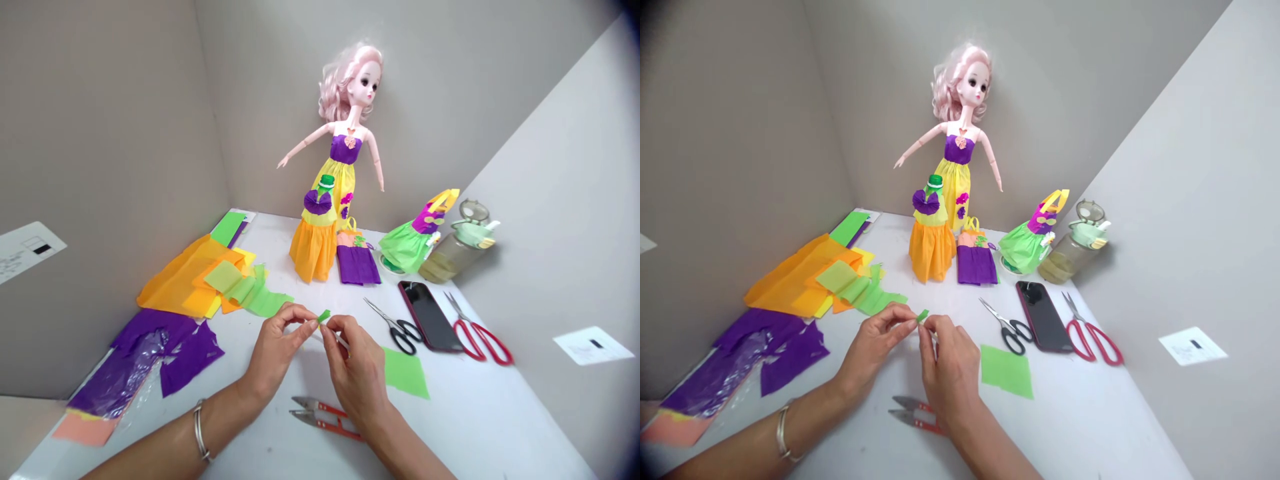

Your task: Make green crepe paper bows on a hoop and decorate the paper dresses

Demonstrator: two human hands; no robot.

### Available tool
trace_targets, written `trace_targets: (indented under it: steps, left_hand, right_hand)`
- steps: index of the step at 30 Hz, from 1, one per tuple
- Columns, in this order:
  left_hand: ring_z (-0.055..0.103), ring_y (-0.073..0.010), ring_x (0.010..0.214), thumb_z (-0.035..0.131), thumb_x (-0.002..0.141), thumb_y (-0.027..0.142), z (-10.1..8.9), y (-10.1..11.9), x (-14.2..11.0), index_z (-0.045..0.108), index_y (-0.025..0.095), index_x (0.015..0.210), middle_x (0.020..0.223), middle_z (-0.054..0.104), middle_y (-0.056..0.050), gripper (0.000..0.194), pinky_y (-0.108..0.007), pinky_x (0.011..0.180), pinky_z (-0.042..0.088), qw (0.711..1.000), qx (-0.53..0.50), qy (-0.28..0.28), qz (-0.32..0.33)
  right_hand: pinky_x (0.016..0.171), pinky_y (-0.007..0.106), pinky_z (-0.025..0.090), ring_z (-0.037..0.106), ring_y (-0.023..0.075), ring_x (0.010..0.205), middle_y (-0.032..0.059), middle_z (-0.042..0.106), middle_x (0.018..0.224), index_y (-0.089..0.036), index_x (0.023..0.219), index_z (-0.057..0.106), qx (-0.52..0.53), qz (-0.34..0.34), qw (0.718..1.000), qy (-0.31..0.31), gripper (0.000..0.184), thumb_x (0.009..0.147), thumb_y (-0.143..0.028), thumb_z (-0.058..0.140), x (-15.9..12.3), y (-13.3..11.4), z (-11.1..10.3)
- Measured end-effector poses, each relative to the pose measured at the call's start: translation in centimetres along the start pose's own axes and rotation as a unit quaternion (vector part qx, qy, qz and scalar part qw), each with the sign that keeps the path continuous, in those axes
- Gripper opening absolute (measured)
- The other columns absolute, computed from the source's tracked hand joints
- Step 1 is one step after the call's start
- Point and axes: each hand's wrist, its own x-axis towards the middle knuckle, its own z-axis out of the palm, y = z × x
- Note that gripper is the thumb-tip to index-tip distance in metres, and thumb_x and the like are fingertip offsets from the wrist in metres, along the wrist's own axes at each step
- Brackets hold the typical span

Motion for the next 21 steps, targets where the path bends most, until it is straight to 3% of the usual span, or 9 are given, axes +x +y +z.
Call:
trace_targets:
  steps: [21]
  left_hand:
    - [0.056,-0.0186,0.09,0.065,0.08,0.031,-0.23,0.32,0.08,0.067,0.02,0.076,0.086,0.059,-0.001,0.012,-0.029,0.088,0.039,0.999,0.023,-0.023,-0.002]
  right_hand:
    - [0.058,0.026,0.039,0.052,0.0147,0.058,0.0019,0.064,0.077,-0.021,0.088,0.051,-0.003,-0.006,1.0,-0.008,0.008,0.095,-0.02,0.047,-0.04,0.07,-0.09]
